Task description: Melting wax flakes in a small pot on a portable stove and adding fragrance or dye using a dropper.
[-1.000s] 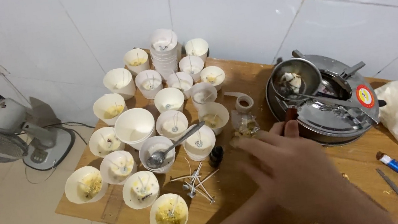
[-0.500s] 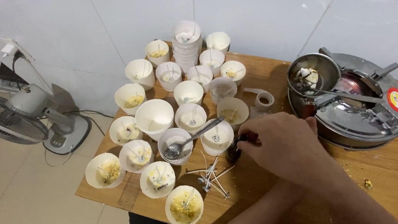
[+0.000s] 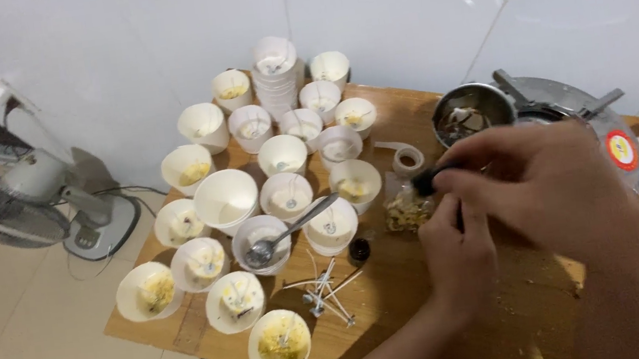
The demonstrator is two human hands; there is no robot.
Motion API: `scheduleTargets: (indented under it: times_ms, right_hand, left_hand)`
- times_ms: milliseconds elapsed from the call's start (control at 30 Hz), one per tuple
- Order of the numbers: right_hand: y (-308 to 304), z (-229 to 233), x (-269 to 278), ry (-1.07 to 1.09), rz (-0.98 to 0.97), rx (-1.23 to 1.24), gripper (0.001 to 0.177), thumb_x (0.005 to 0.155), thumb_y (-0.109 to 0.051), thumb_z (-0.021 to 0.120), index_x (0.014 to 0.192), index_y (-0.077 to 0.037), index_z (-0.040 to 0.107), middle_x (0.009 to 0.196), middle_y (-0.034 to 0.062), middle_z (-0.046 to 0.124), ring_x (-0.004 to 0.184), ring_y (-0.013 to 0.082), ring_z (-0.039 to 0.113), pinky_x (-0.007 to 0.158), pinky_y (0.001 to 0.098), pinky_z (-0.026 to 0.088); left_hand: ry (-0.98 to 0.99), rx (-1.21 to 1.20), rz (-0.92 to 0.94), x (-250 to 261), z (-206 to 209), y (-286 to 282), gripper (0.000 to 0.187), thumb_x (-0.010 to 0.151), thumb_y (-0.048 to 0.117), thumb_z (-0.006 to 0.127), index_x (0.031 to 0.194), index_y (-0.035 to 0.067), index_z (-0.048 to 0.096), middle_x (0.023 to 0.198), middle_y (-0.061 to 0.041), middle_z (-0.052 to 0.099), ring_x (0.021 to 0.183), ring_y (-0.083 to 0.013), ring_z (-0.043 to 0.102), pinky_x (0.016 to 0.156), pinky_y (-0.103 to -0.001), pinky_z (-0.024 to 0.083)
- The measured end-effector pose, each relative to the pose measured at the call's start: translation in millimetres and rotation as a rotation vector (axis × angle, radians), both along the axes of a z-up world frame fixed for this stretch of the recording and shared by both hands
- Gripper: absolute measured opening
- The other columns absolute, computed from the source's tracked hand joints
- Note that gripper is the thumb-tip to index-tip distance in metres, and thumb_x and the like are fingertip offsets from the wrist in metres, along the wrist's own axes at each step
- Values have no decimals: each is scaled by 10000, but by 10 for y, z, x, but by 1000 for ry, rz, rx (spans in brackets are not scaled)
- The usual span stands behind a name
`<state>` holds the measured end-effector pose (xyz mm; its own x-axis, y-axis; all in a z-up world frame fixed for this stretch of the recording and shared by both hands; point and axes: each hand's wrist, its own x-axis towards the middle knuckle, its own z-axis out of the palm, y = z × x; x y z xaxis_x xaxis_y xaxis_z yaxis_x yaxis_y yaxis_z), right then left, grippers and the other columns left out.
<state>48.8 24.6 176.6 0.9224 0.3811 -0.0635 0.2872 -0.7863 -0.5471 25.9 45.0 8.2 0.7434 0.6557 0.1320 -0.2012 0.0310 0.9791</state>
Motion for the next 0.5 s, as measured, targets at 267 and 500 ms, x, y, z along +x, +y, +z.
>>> scheduleTargets:
  times_ms: [267, 500]
  right_hand:
    - [-751, -162, 609, -226, -132, 462, 85, 1027, -115, 772, 1102, -98, 736, 705, 12, 575, 574, 74, 474, 522, 206, 352]
    - [-761, -69, 746, -224, -247, 432, 83, 1011, -122, 797, 1056, -68, 752, 730, 8, 596, 565, 82, 488, 518, 209, 381]
  left_hand:
    - [-30, -98, -107, -95, 114, -35, 413, 1087, 368, 483, 760, 118, 523, 606, 32, 413, 541, -87, 375, 497, -312, 271]
    - [9, -28, -173, -114, 113, -78, 375, 1075, 346, 494, 799, 100, 558, 583, 23, 415, 513, -95, 381, 474, -324, 269]
